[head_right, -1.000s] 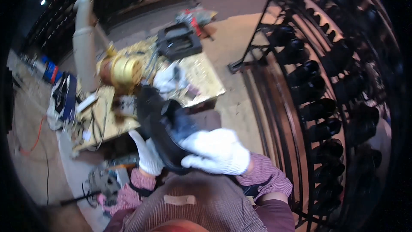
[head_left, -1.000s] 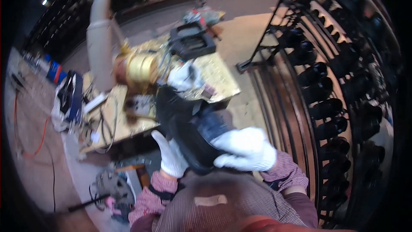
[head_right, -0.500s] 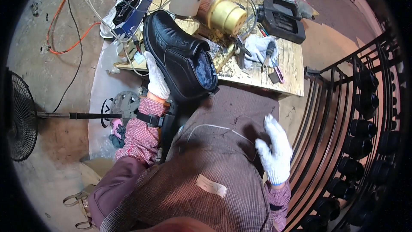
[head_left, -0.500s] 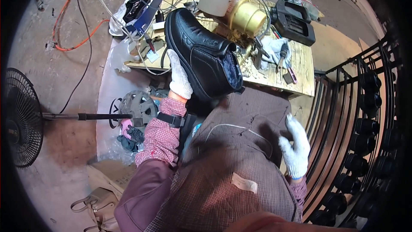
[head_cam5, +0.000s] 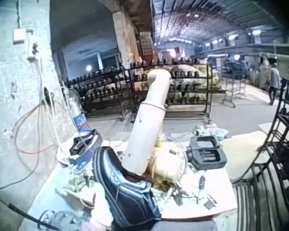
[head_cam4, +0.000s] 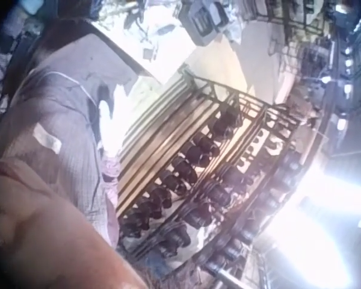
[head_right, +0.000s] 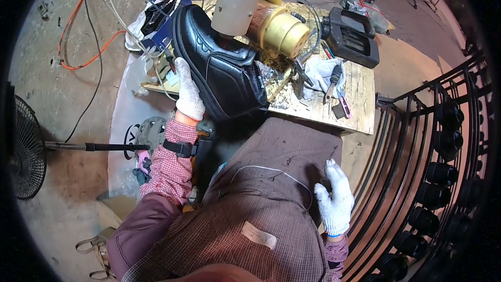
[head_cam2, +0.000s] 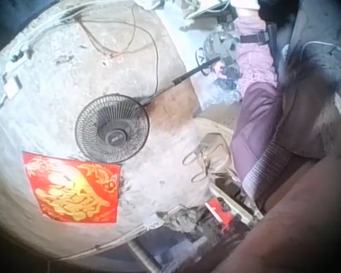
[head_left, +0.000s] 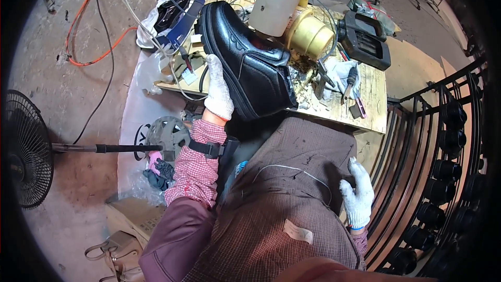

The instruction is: Checking and cleaning finished shoes in a factory environment.

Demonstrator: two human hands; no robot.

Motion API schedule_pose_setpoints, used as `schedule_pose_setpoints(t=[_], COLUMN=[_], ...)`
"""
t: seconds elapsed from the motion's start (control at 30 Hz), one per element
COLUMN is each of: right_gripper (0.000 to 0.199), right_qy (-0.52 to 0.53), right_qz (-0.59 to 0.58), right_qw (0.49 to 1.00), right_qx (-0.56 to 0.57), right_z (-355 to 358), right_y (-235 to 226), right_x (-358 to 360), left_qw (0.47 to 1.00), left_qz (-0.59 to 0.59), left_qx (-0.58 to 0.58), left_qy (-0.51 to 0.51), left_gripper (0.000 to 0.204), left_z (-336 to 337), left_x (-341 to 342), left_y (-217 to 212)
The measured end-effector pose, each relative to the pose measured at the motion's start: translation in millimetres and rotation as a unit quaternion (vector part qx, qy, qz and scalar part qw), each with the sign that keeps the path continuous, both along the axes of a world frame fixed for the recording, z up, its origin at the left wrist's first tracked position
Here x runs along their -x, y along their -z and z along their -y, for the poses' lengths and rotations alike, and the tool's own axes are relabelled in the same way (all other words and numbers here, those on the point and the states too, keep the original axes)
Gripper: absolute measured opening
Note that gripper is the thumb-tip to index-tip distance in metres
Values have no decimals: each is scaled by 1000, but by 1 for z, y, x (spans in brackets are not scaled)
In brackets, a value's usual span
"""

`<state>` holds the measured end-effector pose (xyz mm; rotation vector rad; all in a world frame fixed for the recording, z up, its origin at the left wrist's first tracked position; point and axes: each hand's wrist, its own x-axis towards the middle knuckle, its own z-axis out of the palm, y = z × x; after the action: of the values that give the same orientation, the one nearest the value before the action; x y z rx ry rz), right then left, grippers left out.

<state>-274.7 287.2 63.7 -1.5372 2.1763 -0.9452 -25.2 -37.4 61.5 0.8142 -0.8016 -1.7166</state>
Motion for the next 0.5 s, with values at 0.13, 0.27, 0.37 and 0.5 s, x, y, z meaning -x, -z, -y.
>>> schedule_pose_setpoints(t=[0.13, 0.27, 0.37, 0.5], right_gripper=[49, 50, 51, 52], right_qy=[-19, 0, 12, 2], right_qz=[3, 49, 47, 27], right_qw=[1000, 999, 998, 999], right_qx=[-1, -22, -26, -30], right_z=[10, 5, 2, 4], right_y=[6, 15, 26, 25], right_x=[2, 4, 11, 17], left_qw=[998, 991, 994, 992], left_qz=[41, 44, 7, -11], left_qx=[3, -20, 13, 62], left_qy=[-52, -128, -112, -108], left_gripper=[84, 84, 76, 65], left_z=[-2, 6, 9, 44], left_x=[-5, -14, -8, -1], left_y=[-9, -13, -20, -3])
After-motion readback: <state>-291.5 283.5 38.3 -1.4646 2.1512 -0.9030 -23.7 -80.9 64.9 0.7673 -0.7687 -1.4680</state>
